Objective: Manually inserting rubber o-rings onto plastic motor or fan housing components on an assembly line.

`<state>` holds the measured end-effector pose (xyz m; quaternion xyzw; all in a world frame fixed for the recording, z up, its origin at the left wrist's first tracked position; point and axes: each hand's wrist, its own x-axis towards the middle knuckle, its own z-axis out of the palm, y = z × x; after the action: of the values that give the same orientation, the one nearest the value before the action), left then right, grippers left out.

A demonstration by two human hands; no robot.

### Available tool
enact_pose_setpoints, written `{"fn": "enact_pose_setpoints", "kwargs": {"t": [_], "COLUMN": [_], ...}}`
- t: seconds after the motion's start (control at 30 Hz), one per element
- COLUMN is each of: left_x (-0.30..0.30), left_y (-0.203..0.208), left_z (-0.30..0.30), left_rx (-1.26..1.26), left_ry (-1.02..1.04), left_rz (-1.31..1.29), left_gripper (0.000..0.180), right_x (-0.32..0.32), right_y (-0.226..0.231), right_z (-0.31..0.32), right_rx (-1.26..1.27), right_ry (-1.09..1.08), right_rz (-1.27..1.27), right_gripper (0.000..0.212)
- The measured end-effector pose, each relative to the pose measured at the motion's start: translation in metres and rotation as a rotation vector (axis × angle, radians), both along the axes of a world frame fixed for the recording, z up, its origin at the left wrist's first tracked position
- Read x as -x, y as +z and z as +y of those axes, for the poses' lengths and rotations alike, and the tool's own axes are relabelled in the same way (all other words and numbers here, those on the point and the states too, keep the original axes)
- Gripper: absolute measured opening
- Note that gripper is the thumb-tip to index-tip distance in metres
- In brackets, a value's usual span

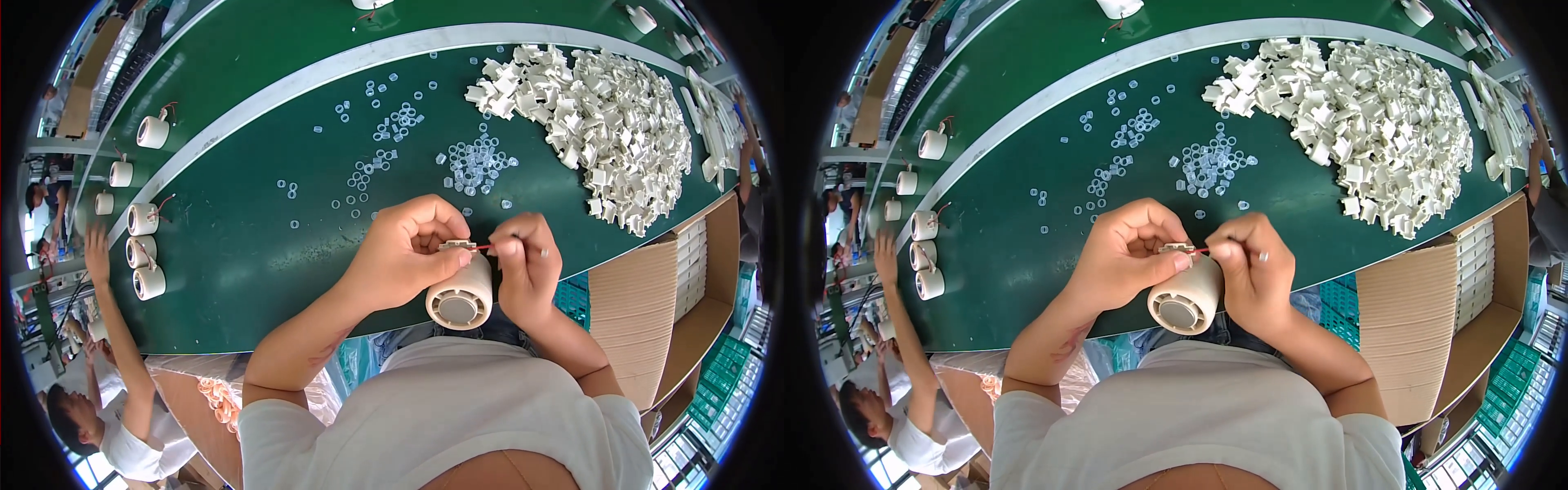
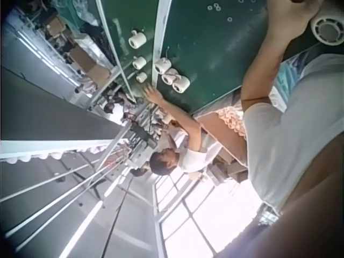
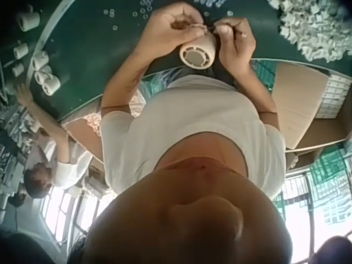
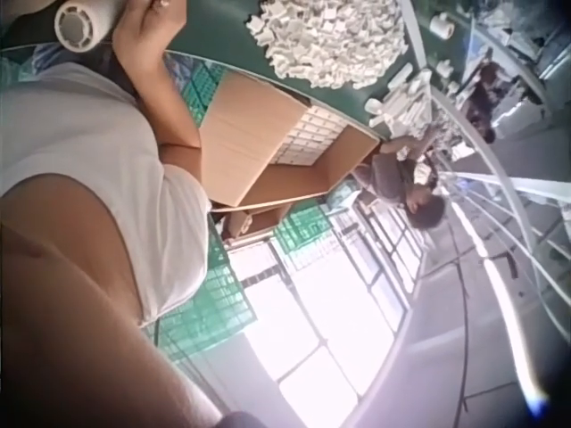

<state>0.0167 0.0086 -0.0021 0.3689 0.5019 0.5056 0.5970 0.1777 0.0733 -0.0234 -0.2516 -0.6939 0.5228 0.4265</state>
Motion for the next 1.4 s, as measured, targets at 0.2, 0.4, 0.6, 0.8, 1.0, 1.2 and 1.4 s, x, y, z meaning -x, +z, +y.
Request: {"fn": "enact_pose_setpoints", "kwargs": {"t": [0.2, 0.4, 0.6, 0.8, 1.0, 1.2, 1.4], "left_x": [-0.003, -0.006, -0.005, -0.005, -0.003, 0.001, 0.005], "left_y": [0.001, 0.002, 0.003, 0.007, 0.005, 0.005, 0.003], "left_z": [0.000, -0.001, -0.004, -0.002, -0.003, -0.003, -0.005], "left_rx": [-0.123, -0.112, -0.054, -0.003, 0.024, 0.036, 0.019], "left_ry": [0.018, -0.112, -0.071, -0.018, 0.014, 0.032, 0.068], "left_rz": [-0.008, 0.037, 0.105, 0.064, 0.046, 0.043, 0.061], "left_gripper": [0.015, 0.018, 0.017, 0.018, 0.020, 0.020, 0.018], "right_x": [0.007, -0.005, -0.060, -0.074, -0.059, -0.047, -0.038], "right_y": [0.003, 0.016, 0.026, 0.025, 0.032, 0.037, 0.048], "right_z": [0.011, 0.021, 0.052, 0.065, 0.059, 0.063, 0.058], "right_rx": [0.522, 0.282, 0.033, -0.049, -0.037, -0.023, 0.030], "right_ry": [0.122, 0.071, -0.605, -0.668, -0.472, -0.311, -0.253], "right_rz": [0.001, -0.227, -0.534, -0.939, -0.923, -0.930, -1.075], "right_gripper": [0.006, 0.011, 0.019, 0.019, 0.021, 0.025, 0.027]}}
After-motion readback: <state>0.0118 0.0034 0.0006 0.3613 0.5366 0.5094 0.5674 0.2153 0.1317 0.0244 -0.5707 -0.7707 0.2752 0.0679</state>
